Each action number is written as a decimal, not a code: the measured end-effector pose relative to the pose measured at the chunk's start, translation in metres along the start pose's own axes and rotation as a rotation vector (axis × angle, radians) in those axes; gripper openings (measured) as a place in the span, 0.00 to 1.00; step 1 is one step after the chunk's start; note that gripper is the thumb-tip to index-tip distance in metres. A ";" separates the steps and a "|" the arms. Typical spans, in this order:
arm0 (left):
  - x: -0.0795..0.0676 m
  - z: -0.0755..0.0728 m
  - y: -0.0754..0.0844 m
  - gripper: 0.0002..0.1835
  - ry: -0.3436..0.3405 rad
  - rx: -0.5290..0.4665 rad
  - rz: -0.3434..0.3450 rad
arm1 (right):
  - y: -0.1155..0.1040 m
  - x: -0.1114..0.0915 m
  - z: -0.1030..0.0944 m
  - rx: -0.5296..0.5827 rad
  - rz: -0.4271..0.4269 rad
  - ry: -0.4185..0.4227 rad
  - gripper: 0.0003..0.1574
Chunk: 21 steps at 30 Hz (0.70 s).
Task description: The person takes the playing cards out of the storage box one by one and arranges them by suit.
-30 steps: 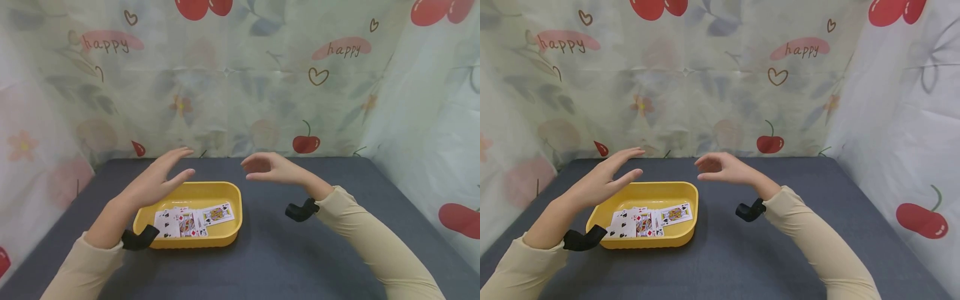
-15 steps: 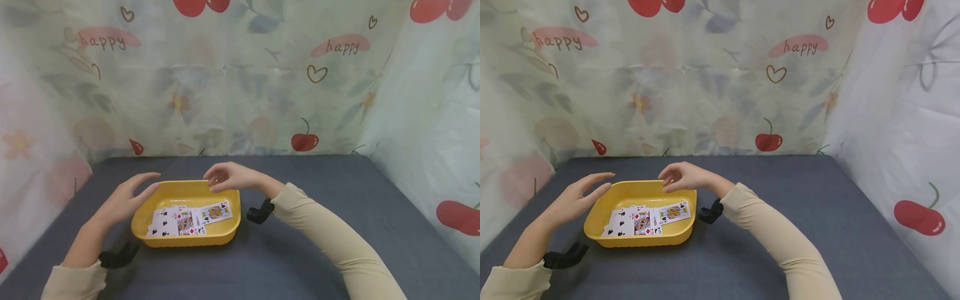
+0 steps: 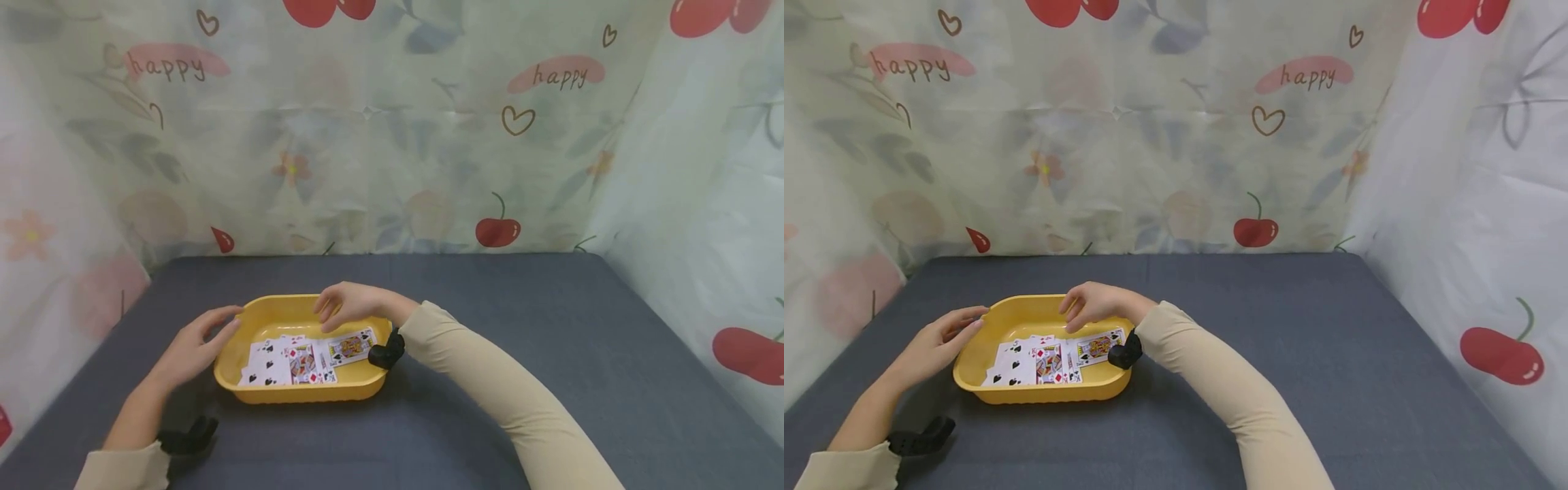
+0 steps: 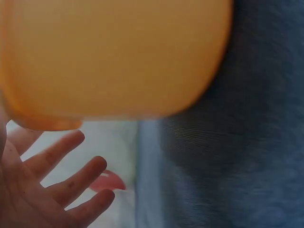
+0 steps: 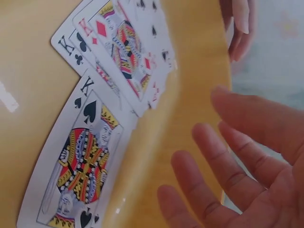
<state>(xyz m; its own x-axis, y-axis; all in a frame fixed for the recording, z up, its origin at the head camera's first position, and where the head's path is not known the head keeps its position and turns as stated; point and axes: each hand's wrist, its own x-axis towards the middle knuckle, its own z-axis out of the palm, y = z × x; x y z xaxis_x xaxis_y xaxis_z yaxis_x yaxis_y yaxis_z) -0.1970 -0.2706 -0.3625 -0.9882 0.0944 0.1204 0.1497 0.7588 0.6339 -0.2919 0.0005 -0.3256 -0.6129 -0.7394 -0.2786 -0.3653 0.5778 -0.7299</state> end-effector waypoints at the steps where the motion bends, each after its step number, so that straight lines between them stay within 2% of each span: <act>1: 0.000 0.001 -0.002 0.28 0.001 -0.005 0.000 | 0.001 0.002 0.001 -0.004 0.005 -0.002 0.27; 7: 0.002 0.007 -0.009 0.25 0.019 -0.039 0.028 | 0.002 0.011 0.008 -0.052 0.049 -0.020 0.28; 14: 0.002 0.012 -0.009 0.21 0.075 -0.066 0.118 | 0.000 0.015 0.014 -0.118 0.111 -0.067 0.30; 21: 0.003 0.016 -0.007 0.21 0.080 -0.055 0.112 | 0.002 0.017 0.019 -0.223 0.129 -0.065 0.32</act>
<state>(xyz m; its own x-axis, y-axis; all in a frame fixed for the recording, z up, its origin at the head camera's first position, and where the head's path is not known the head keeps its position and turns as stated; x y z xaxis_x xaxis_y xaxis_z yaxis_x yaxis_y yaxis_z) -0.2010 -0.2654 -0.3783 -0.9600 0.1226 0.2517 0.2622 0.7095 0.6541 -0.2903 -0.0173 -0.3439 -0.6207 -0.6710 -0.4057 -0.4365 0.7255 -0.5321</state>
